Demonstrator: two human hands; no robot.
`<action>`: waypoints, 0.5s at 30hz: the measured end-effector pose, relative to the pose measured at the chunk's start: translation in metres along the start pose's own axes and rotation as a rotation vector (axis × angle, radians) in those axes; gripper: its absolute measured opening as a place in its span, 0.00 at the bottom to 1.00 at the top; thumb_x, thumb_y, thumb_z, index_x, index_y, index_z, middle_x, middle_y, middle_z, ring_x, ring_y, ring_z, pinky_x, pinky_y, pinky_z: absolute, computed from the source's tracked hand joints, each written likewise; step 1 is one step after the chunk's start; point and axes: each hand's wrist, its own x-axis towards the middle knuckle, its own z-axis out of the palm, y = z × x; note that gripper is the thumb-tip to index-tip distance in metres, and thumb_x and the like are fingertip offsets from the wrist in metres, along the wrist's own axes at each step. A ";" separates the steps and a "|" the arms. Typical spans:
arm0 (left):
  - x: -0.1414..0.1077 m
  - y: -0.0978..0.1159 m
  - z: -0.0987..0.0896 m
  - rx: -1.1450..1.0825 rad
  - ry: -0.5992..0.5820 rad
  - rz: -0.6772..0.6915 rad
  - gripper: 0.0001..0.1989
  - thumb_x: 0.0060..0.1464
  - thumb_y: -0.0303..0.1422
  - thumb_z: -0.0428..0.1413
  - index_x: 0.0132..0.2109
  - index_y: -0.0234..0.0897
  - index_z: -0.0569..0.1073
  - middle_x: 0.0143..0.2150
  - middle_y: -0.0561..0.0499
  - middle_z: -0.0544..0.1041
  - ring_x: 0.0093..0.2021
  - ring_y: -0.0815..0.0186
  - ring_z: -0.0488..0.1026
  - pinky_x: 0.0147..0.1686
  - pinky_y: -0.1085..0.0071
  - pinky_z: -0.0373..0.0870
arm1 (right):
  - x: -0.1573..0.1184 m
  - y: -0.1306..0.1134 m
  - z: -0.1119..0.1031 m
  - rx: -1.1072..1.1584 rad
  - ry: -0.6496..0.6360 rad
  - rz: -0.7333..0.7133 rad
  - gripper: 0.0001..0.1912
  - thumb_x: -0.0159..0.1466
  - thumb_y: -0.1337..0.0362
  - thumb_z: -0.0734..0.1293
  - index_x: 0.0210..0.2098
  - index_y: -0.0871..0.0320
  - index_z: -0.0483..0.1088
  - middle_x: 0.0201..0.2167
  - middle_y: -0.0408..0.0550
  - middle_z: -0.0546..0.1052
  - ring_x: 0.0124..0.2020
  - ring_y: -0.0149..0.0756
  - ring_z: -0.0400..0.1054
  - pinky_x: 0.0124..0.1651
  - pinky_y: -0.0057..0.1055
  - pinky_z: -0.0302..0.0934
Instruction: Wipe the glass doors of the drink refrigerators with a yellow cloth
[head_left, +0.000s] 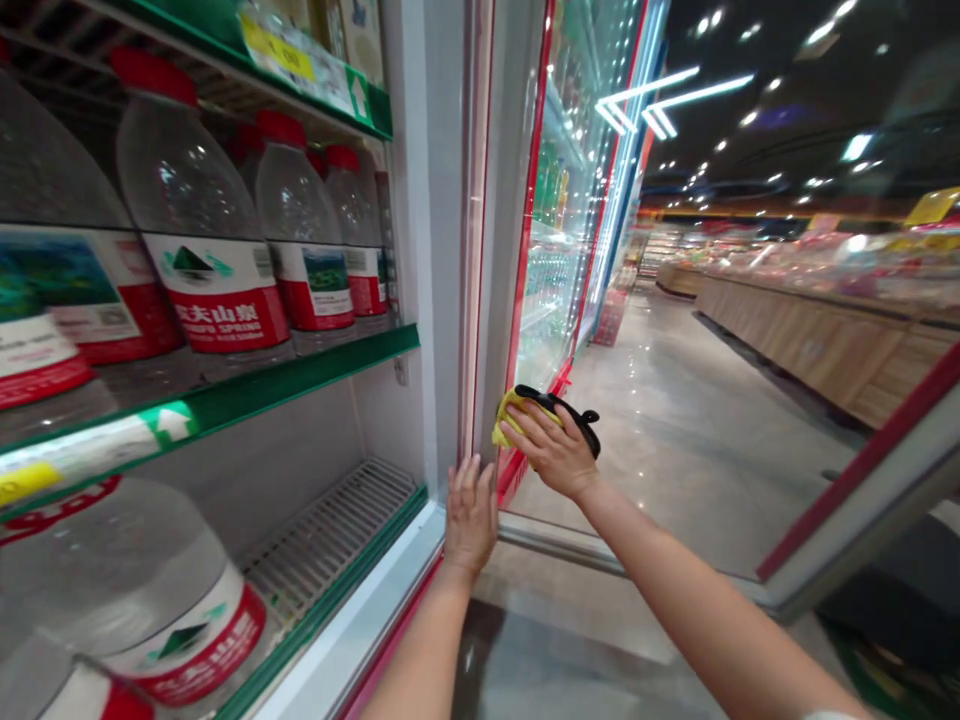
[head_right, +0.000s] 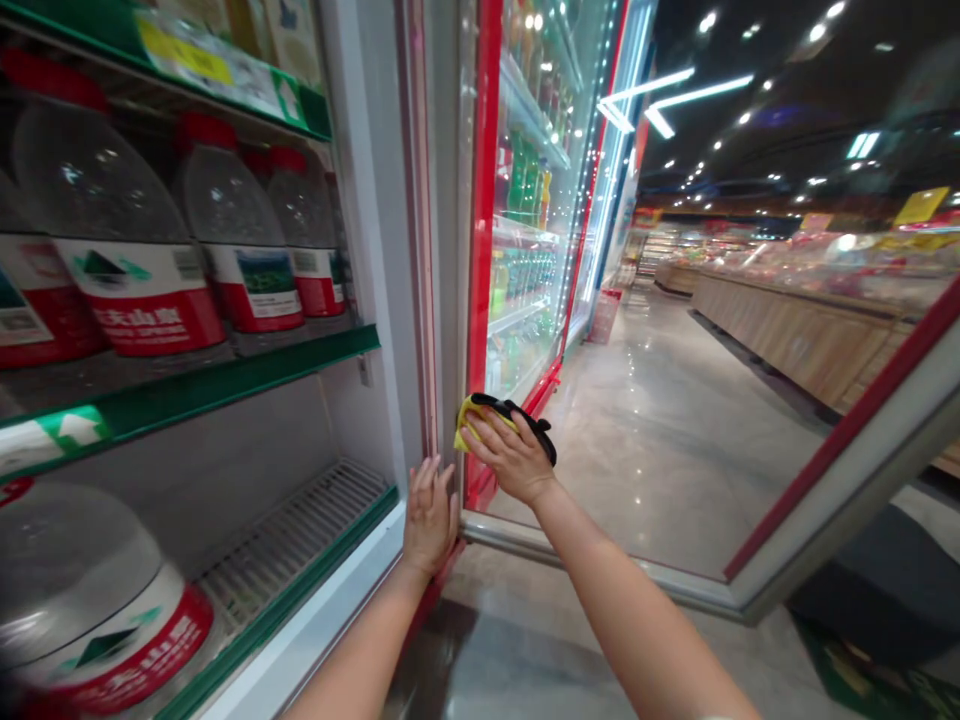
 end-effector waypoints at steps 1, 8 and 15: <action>0.000 -0.001 -0.002 0.005 0.002 -0.020 0.27 0.64 0.26 0.50 0.69 0.34 0.60 0.69 0.36 0.65 0.74 0.54 0.53 0.72 0.46 0.54 | -0.010 -0.007 0.004 0.015 -0.003 -0.013 0.26 0.70 0.69 0.62 0.66 0.49 0.63 0.68 0.44 0.68 0.71 0.36 0.56 0.77 0.44 0.31; 0.012 0.005 -0.001 0.001 0.029 -0.034 0.29 0.64 0.26 0.50 0.70 0.34 0.59 0.68 0.37 0.66 0.73 0.53 0.56 0.71 0.47 0.57 | -0.044 0.006 -0.009 0.197 -0.143 -0.402 0.26 0.67 0.70 0.64 0.63 0.55 0.67 0.65 0.49 0.72 0.67 0.35 0.61 0.73 0.42 0.50; 0.049 0.021 0.009 -0.063 0.130 -0.059 0.30 0.64 0.26 0.51 0.71 0.35 0.57 0.70 0.36 0.63 0.74 0.54 0.53 0.73 0.47 0.52 | 0.027 0.053 -0.055 -0.020 0.031 0.162 0.30 0.70 0.68 0.63 0.69 0.42 0.59 0.69 0.44 0.66 0.73 0.41 0.52 0.76 0.53 0.33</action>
